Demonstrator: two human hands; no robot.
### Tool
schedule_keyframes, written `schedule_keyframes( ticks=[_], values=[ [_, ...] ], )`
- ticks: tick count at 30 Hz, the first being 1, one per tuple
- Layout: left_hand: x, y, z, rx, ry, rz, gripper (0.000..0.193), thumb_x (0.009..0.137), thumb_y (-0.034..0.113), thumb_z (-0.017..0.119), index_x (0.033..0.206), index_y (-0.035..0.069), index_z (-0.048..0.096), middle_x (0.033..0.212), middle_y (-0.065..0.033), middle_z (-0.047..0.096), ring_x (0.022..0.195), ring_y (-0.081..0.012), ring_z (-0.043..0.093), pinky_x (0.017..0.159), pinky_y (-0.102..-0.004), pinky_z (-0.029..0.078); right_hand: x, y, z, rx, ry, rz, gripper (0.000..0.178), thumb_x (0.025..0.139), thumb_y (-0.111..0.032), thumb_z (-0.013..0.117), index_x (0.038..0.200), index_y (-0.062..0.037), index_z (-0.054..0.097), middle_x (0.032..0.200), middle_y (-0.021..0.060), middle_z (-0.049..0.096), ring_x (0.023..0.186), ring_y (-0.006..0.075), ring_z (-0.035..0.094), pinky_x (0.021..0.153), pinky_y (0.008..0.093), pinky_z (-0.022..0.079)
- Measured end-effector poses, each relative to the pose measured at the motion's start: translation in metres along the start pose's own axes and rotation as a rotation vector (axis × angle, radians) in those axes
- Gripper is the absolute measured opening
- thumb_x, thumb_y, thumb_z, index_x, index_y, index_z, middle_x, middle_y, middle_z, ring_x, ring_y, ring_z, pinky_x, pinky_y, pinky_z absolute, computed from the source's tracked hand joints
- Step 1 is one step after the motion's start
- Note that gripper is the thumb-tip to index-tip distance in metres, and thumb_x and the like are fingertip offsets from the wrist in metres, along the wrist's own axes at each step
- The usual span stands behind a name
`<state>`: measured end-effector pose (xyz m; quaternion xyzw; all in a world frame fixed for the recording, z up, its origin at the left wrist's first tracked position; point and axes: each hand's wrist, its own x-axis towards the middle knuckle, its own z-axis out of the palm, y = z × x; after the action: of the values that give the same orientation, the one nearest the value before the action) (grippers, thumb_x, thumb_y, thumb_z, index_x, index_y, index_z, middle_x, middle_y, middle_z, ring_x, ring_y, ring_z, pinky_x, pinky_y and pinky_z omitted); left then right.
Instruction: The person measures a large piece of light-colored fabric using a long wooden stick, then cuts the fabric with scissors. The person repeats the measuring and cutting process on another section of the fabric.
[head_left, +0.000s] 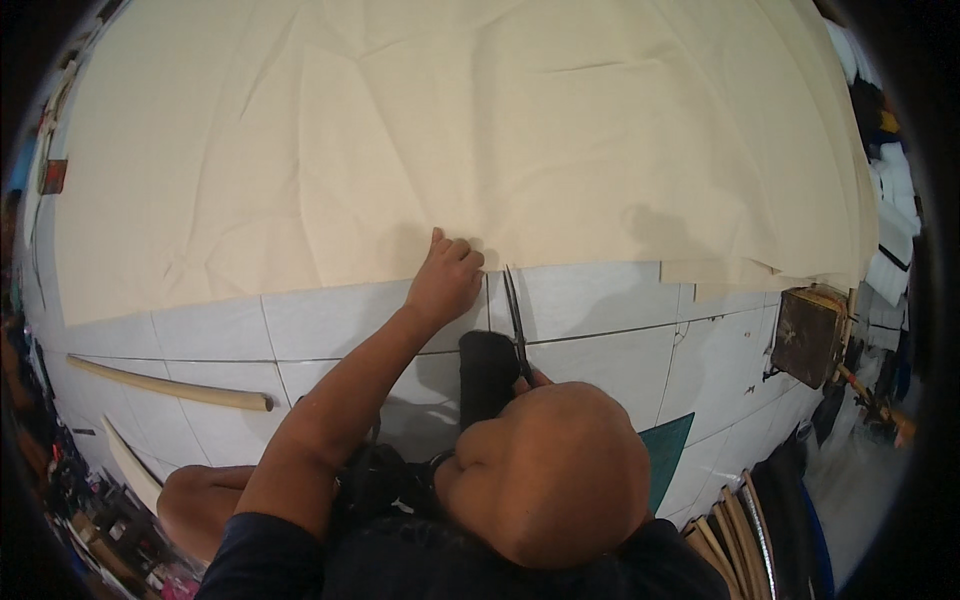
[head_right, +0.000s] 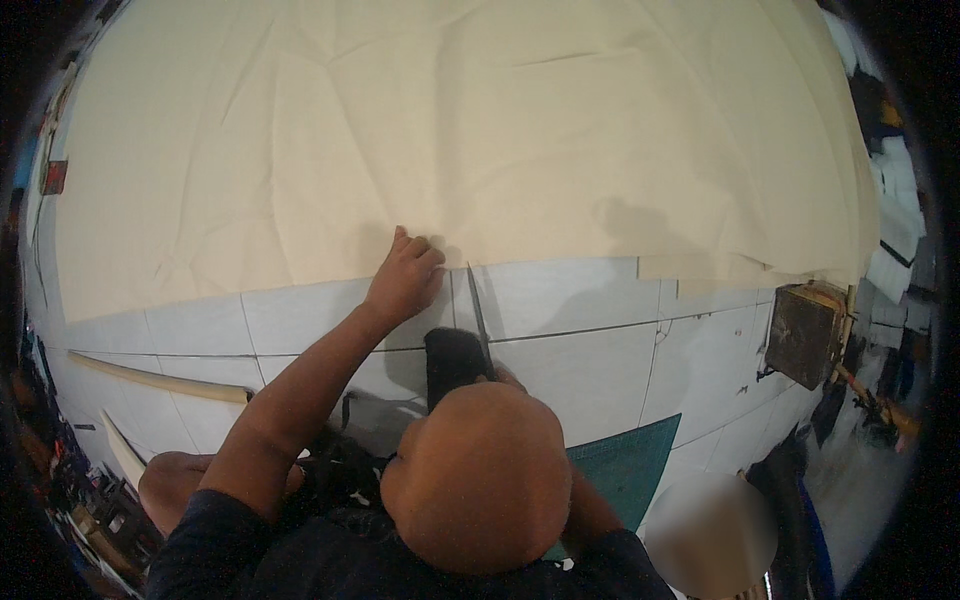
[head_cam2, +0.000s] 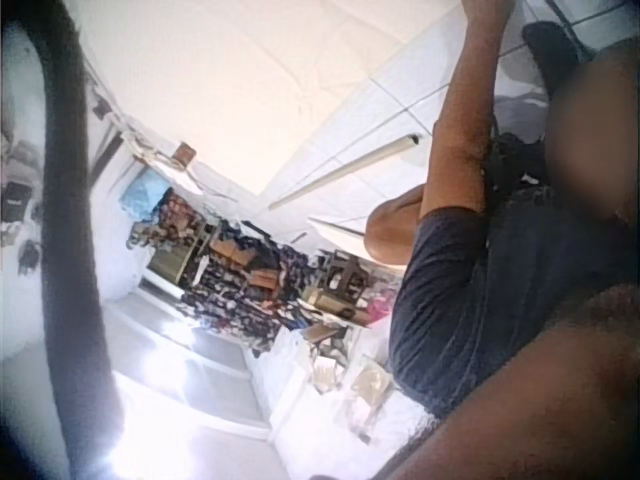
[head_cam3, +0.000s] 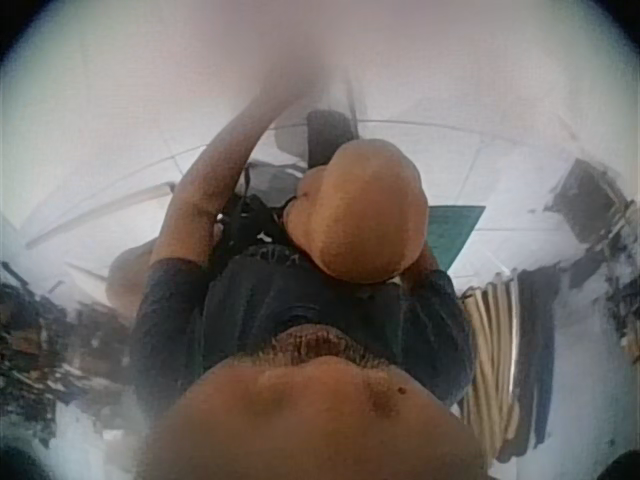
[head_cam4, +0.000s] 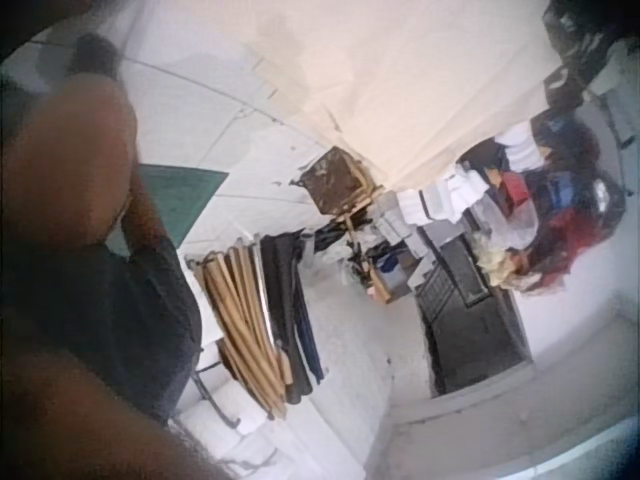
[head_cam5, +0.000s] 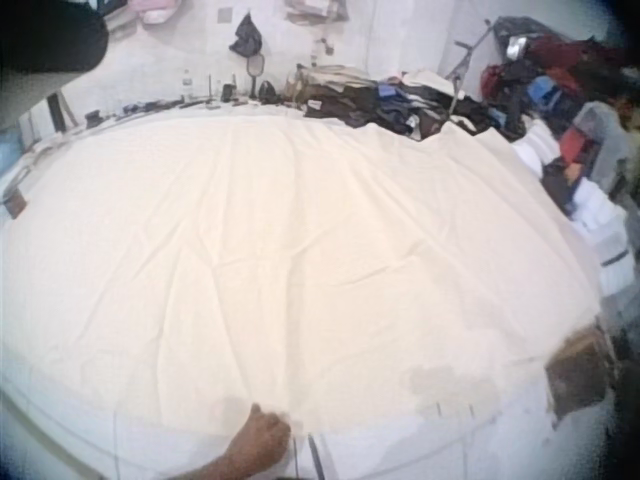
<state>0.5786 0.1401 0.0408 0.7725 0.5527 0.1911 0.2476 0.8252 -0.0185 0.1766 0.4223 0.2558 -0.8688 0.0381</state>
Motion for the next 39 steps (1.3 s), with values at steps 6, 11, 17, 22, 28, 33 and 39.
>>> schedule_keyframes(
  ticks=[6, 11, 17, 22, 28, 33, 39],
  values=[
    [0.006, 0.013, -0.011, -0.108, 0.058, 0.008, 0.023, 0.079, 0.005, 0.069, 0.101, 0.004, 0.06, 0.1, -0.0165, 0.056, 0.106, -0.0398, 0.054, 0.114, -0.0599, 0.03, 0.083, -0.011, -0.015, 0.056, 0.679, -0.362, 0.047, 0.094, -0.055, 0.061, 0.104, -0.0087, 0.058, 0.073, -0.0004, 0.054, 0.065, 0.0118, 0.055, 0.062, 0.0282, 0.046],
    [0.0, -0.001, 0.001, -0.08, 0.086, -0.006, 0.022, 0.08, 0.006, 0.07, 0.1, 0.005, 0.061, 0.101, -0.0144, 0.057, 0.103, -0.0379, 0.057, 0.113, -0.0602, 0.032, 0.13, 0.02, -0.041, -0.115, 0.715, -0.343, 0.048, 0.093, -0.056, 0.061, 0.1, -0.0094, 0.058, 0.073, -0.0008, 0.054, 0.064, 0.0114, 0.055, 0.06, 0.0284, 0.046],
    [-0.001, -0.001, 0.006, -0.054, 0.128, 0.029, 0.016, 0.081, 0.005, 0.069, 0.096, 0.006, 0.063, 0.098, -0.0124, 0.058, 0.099, -0.0359, 0.058, 0.111, -0.0618, 0.033, 0.123, 0.01, -0.035, -0.11, 0.674, -0.247, 0.051, 0.092, -0.059, 0.062, 0.1, -0.0088, 0.057, 0.072, -0.0007, 0.055, 0.063, 0.0116, 0.055, 0.059, 0.0285, 0.045],
    [0.002, 0.003, 0.003, -0.044, 0.138, 0.049, 0.01, 0.082, 0.007, 0.068, 0.09, 0.007, 0.063, 0.093, -0.0101, 0.057, 0.096, -0.0325, 0.058, 0.108, -0.0626, 0.036, 0.126, 0.005, -0.031, -0.096, 0.69, -0.245, 0.05, 0.092, -0.057, 0.062, 0.102, -0.0082, 0.058, 0.076, 0.0012, 0.056, 0.067, 0.0135, 0.056, 0.063, 0.0299, 0.046],
    [0.001, 0.002, 0.003, -0.069, 0.159, 0.051, 0.007, 0.081, 0.007, 0.069, 0.087, 0.008, 0.064, 0.091, -0.0089, 0.058, 0.094, -0.032, 0.058, 0.109, -0.0623, 0.035, 0.134, 0.0, -0.031, -0.091, 0.697, -0.28, 0.05, 0.092, -0.055, 0.063, 0.105, -0.0074, 0.06, 0.081, 0.0034, 0.058, 0.072, 0.0159, 0.057, 0.067, 0.0315, 0.046],
    [0.002, 0.003, 0.003, -0.102, 0.15, 0.032, 0.007, 0.081, 0.008, 0.07, 0.087, 0.008, 0.066, 0.09, -0.0084, 0.057, 0.095, -0.0315, 0.058, 0.11, -0.062, 0.034, 0.13, 0.005, -0.024, -0.11, 0.709, -0.259, 0.05, 0.092, -0.054, 0.063, 0.108, -0.0067, 0.061, 0.085, 0.0052, 0.059, 0.077, 0.0179, 0.058, 0.07, 0.0329, 0.046],
    [0.001, -0.005, 0.004, -0.036, 0.125, 0.027, 0.006, 0.08, 0.008, 0.07, 0.085, 0.008, 0.067, 0.089, -0.0079, 0.058, 0.094, -0.0297, 0.057, 0.111, -0.0607, 0.033, 0.124, 0.005, -0.017, -0.122, 0.731, -0.228, 0.05, 0.092, -0.052, 0.064, 0.111, -0.0059, 0.062, 0.091, 0.0074, 0.061, 0.082, 0.0202, 0.059, 0.074, 0.0346, 0.046]
  ],
)
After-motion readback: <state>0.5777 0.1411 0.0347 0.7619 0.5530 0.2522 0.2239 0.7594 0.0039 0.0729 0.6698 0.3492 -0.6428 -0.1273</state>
